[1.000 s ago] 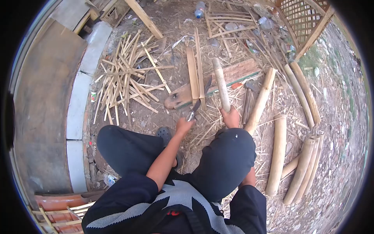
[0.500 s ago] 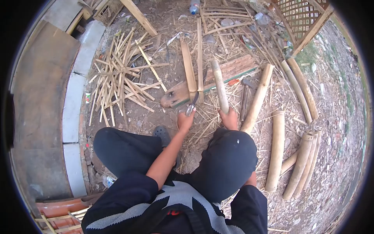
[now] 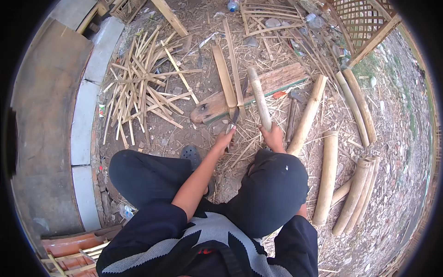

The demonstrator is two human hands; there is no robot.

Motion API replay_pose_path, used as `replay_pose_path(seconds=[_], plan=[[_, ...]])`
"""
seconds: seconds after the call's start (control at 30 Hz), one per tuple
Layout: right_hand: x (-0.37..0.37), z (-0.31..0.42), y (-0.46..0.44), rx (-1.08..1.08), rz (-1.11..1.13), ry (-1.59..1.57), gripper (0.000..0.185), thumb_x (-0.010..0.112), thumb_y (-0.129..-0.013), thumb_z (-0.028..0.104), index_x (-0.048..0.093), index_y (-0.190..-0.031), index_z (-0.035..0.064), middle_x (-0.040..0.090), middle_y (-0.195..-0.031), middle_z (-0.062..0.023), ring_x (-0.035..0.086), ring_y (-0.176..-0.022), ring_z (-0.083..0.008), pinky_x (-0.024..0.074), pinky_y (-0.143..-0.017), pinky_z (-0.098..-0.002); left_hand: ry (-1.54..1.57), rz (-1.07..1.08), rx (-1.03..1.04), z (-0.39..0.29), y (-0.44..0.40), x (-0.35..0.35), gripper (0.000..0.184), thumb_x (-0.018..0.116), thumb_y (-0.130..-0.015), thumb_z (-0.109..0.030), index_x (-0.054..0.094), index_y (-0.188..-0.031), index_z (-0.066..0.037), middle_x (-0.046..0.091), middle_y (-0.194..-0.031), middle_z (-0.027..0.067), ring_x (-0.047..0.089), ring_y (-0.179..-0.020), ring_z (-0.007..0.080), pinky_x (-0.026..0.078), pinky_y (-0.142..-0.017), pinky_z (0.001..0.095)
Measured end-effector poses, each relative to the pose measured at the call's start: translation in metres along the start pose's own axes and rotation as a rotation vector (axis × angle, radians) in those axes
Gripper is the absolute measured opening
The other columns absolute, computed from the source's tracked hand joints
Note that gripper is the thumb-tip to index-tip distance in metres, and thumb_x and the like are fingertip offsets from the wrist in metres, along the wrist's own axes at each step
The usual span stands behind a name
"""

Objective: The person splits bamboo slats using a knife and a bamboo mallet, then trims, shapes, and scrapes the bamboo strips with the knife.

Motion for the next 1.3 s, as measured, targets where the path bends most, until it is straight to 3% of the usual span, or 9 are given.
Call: replay_pose_path(seconds=[0.07,0.17,0.37,0.53,0.63,0.83,0.93,1.03,1.3], plan=[[-0.005,0.018,0.001,-0.036,0.008,0.029,0.058,0.070,-0.082,0.046,0.062,-0.098,-0.0085,0.066,-0.071,-0.0233,0.068,-0.065,-0.0364,0.0521,-0.065,-0.0451,0.143,0.144,-0.107,0.011,-0.006,0.023,0.064,0.055,-0.086,-0.070,0.055,-0.094,-0.006,0.053,-0.067,0.0024,0.057,-0.053,0.0140,0.047,-0.047,0.0286],[0.020,-0.007,-0.020,-0.089,0.069,0.091,0.049,0.071,-0.085,0.038,0.059,-0.093,-0.0087,0.062,-0.060,-0.0110,0.061,-0.046,-0.0188,0.0478,-0.045,-0.0346,0.203,0.134,-0.002,0.009,-0.001,0.030,0.058,0.055,-0.090,-0.064,0.057,-0.081,-0.007,0.057,-0.064,0.0039,0.054,-0.047,0.0137,0.043,-0.043,0.0286],[0.039,-0.010,-0.028,-0.104,0.160,0.212,0.053,0.071,-0.084,0.040,0.056,-0.096,-0.0087,0.065,-0.065,-0.0141,0.065,-0.050,-0.0221,0.0514,-0.049,-0.0351,0.229,-0.004,-0.015,0.018,-0.008,0.016,0.056,0.051,-0.093,-0.063,0.056,-0.078,-0.009,0.052,-0.061,0.0018,0.051,-0.046,0.0133,0.040,-0.042,0.0289],[0.046,-0.014,-0.024,0.044,0.257,0.153,0.056,0.072,-0.082,0.044,0.056,-0.100,-0.0073,0.066,-0.069,-0.0162,0.067,-0.054,-0.0256,0.0532,-0.056,-0.0379,0.320,0.167,-0.109,0.038,-0.013,0.024,0.056,0.051,-0.090,-0.067,0.053,-0.083,-0.011,0.052,-0.063,0.0017,0.052,-0.049,0.0130,0.043,-0.044,0.0287],[0.048,-0.016,-0.023,-0.005,0.218,0.214,0.062,0.073,-0.079,0.046,0.054,-0.100,-0.0094,0.066,-0.075,-0.0262,0.069,-0.070,-0.0391,0.0533,-0.071,-0.0471,0.328,0.201,-0.099,0.037,-0.019,0.028,0.058,0.052,-0.088,-0.070,0.052,-0.084,-0.012,0.053,-0.064,0.0018,0.053,-0.051,0.0130,0.044,-0.045,0.0285],[0.057,-0.020,-0.025,-0.128,0.154,0.290,0.062,0.072,-0.082,0.045,0.051,-0.103,-0.0091,0.066,-0.076,-0.0273,0.069,-0.072,-0.0408,0.0530,-0.068,-0.0466,0.291,0.176,-0.126,0.036,-0.015,0.026,0.061,0.051,-0.086,-0.072,0.052,-0.083,-0.011,0.051,-0.063,0.0017,0.053,-0.052,0.0140,0.044,-0.047,0.0293],[0.055,-0.018,-0.017,0.067,0.265,0.174,0.062,0.071,-0.082,0.046,0.051,-0.105,-0.0087,0.066,-0.082,-0.0302,0.068,-0.079,-0.0442,0.0522,-0.071,-0.0483,0.287,0.185,-0.147,0.044,-0.011,0.027,0.062,0.051,-0.086,-0.073,0.053,-0.083,-0.011,0.050,-0.063,0.0014,0.051,-0.052,0.0140,0.043,-0.048,0.0294],[0.059,-0.020,-0.018,-0.005,0.214,0.187,0.061,0.070,-0.083,0.046,0.051,-0.105,-0.0080,0.065,-0.085,-0.0326,0.067,-0.082,-0.0460,0.0516,-0.073,-0.0494,0.294,0.201,-0.159,0.046,-0.013,0.030,0.062,0.050,-0.086,-0.073,0.053,-0.083,-0.011,0.049,-0.062,0.0010,0.049,-0.051,0.0136,0.042,-0.048,0.0289],[0.071,-0.039,-0.022,0.056,0.260,0.102,0.060,0.070,-0.083,0.045,0.051,-0.105,-0.0078,0.064,-0.088,-0.0341,0.066,-0.085,-0.0476,0.0504,-0.076,-0.0500,0.289,0.178,-0.157,0.043,-0.016,0.030,0.063,0.049,-0.087,-0.074,0.052,-0.085,-0.011,0.048,-0.061,-0.0008,0.046,-0.050,0.0122,0.039,-0.048,0.0268]])
Point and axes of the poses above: each hand's wrist, its own y-axis away from the middle knuckle, its own x-axis out of the palm, z = x × y, the point moved 10 cm from there along -y, towards the middle knuckle
